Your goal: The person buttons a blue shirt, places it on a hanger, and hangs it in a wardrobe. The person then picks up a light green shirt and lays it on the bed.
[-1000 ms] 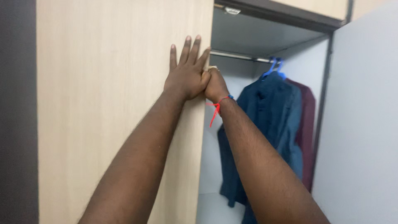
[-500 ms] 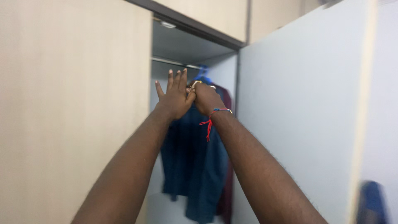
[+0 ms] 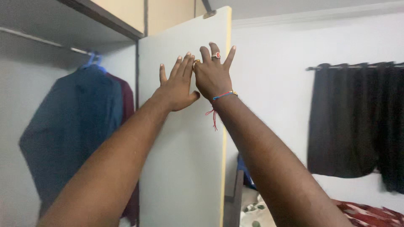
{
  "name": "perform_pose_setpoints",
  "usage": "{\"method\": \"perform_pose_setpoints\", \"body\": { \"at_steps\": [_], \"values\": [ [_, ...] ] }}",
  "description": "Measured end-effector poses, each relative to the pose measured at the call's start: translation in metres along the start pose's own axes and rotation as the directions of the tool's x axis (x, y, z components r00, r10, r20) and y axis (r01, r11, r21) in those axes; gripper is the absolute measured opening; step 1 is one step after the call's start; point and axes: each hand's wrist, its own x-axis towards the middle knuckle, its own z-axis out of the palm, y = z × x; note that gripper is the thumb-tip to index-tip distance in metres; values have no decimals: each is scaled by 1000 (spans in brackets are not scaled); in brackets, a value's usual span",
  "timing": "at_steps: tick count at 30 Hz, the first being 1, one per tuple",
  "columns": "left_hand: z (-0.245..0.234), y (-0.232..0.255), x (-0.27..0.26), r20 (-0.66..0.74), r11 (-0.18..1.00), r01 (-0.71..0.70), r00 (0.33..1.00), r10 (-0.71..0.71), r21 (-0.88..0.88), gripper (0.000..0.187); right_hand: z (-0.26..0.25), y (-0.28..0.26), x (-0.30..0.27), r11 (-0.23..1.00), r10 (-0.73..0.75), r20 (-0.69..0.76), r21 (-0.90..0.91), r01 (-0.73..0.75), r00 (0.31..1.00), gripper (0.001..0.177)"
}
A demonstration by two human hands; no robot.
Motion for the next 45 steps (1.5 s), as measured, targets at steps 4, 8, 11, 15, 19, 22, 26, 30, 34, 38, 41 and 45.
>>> {"method": "perform_pose_setpoints", "body": {
  "at_steps": [4,8,11,15,19,22,26,30,34,38,41,45],
  "values": [
    [14,51,16,-18,990,-52,999,50,-131,119,-24,46,-20,998,2,-55,-67,-6,998,29],
    [22,82,29,-4,983,-44,999,44,-180,124,-25,75,-26,979,170,187,79,-187,968,42],
    [30,98,36,55,982,-5,998,16,-190,126,-8,99,-30,902,245,416,233,-363,876,66],
    [48,102,41,-40,999,-14,999,13,-38,122,28,112,-32,803,-42,278,582,-134,960,68],
    [58,90,40,-103,1000,0,995,-1,-6,118,41,103,-32,647,-134,178,761,-50,975,70],
    [58,77,34,-25,997,28,999,-30,-70,111,34,80,-37,730,20,344,637,-248,939,77],
    [57,60,23,-46,986,-4,999,-4,-166,109,20,56,-44,728,148,134,656,-200,980,53],
    [61,41,16,-222,966,-169,967,124,-196,110,14,52,-41,692,95,-96,722,4,991,55],
    [61,18,8,-384,931,-335,886,260,-142,102,17,44,-33,610,46,-89,791,43,995,58],
    [45,-4,-7,-418,906,-402,851,318,-130,96,21,23,-29,449,61,-98,892,60,993,59],
    [29,-18,-19,-427,908,-407,842,329,-102,89,25,-1,-24,335,112,-166,935,120,980,54],
    [9,-41,-34,-447,896,-434,822,354,-89,86,34,-32,-8,230,119,-480,865,446,869,39]
  ]
}}
